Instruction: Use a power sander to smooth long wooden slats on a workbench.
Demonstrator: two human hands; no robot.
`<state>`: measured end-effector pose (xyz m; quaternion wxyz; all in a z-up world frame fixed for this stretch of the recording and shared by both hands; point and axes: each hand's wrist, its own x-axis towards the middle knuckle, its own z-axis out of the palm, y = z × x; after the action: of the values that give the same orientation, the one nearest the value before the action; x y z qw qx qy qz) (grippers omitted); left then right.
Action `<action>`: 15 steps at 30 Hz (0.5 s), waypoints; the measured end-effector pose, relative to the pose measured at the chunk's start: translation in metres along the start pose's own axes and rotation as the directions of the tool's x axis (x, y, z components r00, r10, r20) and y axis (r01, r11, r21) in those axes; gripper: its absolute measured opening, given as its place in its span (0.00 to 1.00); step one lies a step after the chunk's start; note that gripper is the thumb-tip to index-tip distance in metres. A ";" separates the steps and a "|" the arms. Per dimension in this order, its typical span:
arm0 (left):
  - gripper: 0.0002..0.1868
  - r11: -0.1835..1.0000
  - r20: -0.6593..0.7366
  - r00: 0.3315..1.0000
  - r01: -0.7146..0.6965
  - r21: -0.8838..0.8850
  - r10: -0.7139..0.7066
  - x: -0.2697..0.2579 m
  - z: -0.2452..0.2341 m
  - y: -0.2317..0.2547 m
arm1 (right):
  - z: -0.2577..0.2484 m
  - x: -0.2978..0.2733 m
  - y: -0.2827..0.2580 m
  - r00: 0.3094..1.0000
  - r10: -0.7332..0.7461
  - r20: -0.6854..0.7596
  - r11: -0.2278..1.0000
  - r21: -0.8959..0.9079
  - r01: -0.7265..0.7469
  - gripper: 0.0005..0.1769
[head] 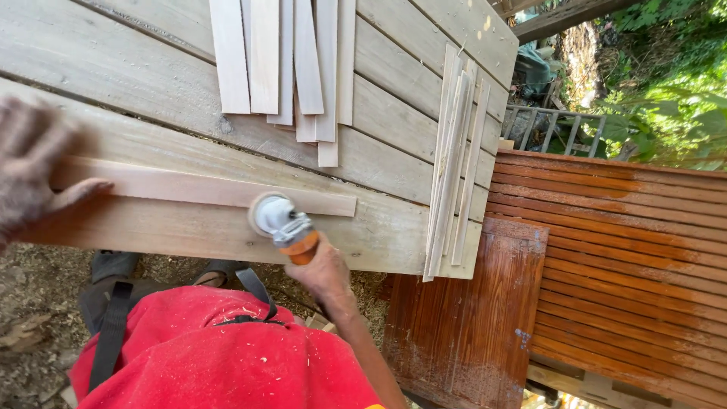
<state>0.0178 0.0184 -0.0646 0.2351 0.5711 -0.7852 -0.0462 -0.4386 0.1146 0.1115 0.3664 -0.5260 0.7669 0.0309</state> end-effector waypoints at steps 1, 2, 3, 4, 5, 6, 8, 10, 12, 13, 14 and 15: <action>0.37 1.000 -0.009 1.000 -0.026 0.011 0.026 0.004 -0.006 0.019 | -0.007 0.001 0.010 0.997 0.063 -0.041 0.998 0.028 -0.061 0.44; 0.36 0.998 -0.017 0.998 -0.052 0.023 0.052 0.024 -0.018 0.043 | -0.014 0.003 0.021 0.989 0.126 -0.079 0.991 0.060 -0.122 0.43; 0.36 0.998 -0.012 0.998 -0.057 0.029 0.058 0.029 -0.032 0.054 | -0.020 0.002 0.035 0.989 0.127 -0.075 0.990 0.069 -0.122 0.43; 0.33 0.972 0.021 0.996 -0.089 0.217 0.087 0.033 -0.045 0.065 | -0.026 0.002 0.049 0.977 0.193 -0.086 0.976 0.115 -0.183 0.43; 0.30 0.910 0.053 0.992 -0.125 0.395 0.113 0.039 -0.055 0.077 | -0.033 0.003 0.065 0.961 0.258 -0.098 0.957 0.162 -0.240 0.43; 0.30 0.907 0.054 0.991 -0.133 0.400 0.122 0.039 -0.057 0.081 | -0.037 0.005 0.084 0.961 0.258 -0.099 0.956 0.172 -0.239 0.43; 0.30 0.532 0.234 0.971 -0.220 0.818 0.042 0.046 -0.067 0.086 | -0.046 0.014 0.118 0.942 0.290 -0.167 0.948 0.182 -0.260 0.38; 0.34 0.525 0.267 0.962 -0.257 0.811 0.059 0.040 -0.072 0.095 | -0.045 0.001 0.138 0.920 0.336 -0.202 0.924 0.261 -0.280 0.35; 0.38 0.517 0.285 0.955 -0.283 0.808 0.077 0.024 -0.051 0.091 | -0.045 -0.012 0.159 0.893 0.377 -0.245 0.896 0.339 -0.286 0.33; 0.41 0.637 0.271 0.961 -0.247 0.731 0.062 0.009 -0.031 0.079 | -0.043 -0.019 0.167 0.870 0.417 -0.264 0.847 0.459 -0.268 0.31; 0.44 0.743 0.260 0.964 -0.206 0.637 0.045 -0.005 -0.012 0.066 | -0.042 -0.025 0.174 0.844 0.459 -0.276 0.786 0.570 -0.240 0.29; 0.44 0.731 0.257 0.965 -0.216 0.647 0.057 -0.013 -0.016 0.074 | -0.030 -0.036 0.194 0.845 0.458 -0.275 0.777 0.586 -0.230 0.29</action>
<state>-0.0369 0.0588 -0.0298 -0.0712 0.5489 -0.8100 0.1937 -0.6089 0.2168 0.0890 0.3190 -0.2451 0.8878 -0.2236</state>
